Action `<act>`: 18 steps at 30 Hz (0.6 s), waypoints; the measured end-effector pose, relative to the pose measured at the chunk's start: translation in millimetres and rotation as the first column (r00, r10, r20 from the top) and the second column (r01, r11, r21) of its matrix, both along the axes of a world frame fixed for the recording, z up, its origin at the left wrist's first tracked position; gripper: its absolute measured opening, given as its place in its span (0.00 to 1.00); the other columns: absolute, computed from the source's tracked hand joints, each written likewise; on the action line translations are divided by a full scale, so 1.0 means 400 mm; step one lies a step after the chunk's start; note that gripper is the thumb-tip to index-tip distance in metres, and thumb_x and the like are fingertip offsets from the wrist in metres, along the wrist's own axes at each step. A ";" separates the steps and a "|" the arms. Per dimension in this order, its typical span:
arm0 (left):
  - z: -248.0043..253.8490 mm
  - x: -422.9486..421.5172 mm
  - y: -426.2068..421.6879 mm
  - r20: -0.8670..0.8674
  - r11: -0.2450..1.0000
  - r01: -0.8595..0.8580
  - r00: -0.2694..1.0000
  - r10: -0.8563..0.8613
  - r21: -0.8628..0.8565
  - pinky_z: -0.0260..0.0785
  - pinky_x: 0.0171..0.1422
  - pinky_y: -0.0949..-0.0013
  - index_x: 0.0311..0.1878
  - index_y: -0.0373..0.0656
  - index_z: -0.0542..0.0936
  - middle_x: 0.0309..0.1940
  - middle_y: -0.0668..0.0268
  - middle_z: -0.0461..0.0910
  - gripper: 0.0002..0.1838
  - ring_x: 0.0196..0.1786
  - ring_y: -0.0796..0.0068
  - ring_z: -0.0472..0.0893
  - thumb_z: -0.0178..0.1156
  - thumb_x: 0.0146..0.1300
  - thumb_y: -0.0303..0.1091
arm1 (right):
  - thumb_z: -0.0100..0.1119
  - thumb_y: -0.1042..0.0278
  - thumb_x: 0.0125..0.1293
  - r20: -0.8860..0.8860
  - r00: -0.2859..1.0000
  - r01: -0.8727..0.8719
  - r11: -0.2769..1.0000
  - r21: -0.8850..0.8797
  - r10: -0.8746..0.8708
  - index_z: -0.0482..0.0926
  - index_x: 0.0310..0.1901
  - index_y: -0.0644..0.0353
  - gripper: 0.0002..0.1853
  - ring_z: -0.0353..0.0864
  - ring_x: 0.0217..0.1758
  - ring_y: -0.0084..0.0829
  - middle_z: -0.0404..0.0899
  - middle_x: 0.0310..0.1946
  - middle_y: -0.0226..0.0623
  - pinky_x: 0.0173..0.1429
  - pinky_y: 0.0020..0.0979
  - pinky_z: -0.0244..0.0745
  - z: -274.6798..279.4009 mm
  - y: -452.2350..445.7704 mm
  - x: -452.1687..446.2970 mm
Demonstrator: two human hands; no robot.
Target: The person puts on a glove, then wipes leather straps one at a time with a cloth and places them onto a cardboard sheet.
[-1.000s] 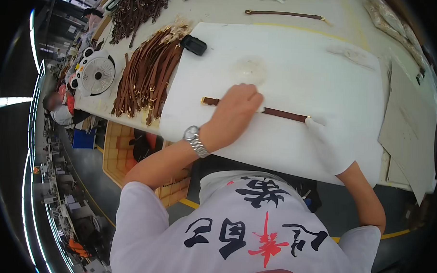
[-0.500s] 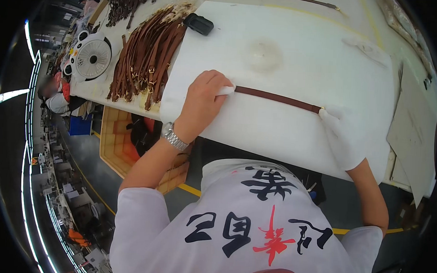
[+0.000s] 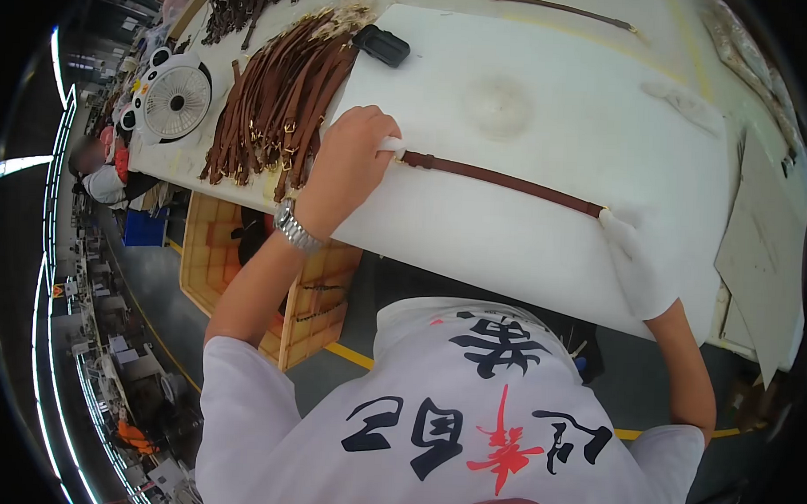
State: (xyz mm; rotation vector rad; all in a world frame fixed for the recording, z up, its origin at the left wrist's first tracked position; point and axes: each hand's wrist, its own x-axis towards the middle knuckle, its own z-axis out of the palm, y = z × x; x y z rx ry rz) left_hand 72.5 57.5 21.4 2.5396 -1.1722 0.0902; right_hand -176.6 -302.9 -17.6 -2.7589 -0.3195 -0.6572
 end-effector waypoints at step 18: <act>-0.040 0.009 0.011 0.133 0.997 0.070 0.989 -0.071 0.017 0.78 0.59 0.51 0.44 0.38 0.82 0.43 0.57 0.82 0.13 0.52 0.50 0.82 0.71 0.57 0.17 | 0.70 0.80 0.70 -0.059 0.998 0.014 0.998 0.054 -0.011 0.91 0.53 0.64 0.12 0.85 0.33 0.46 0.86 0.32 0.47 0.40 0.44 0.78 0.016 0.010 0.007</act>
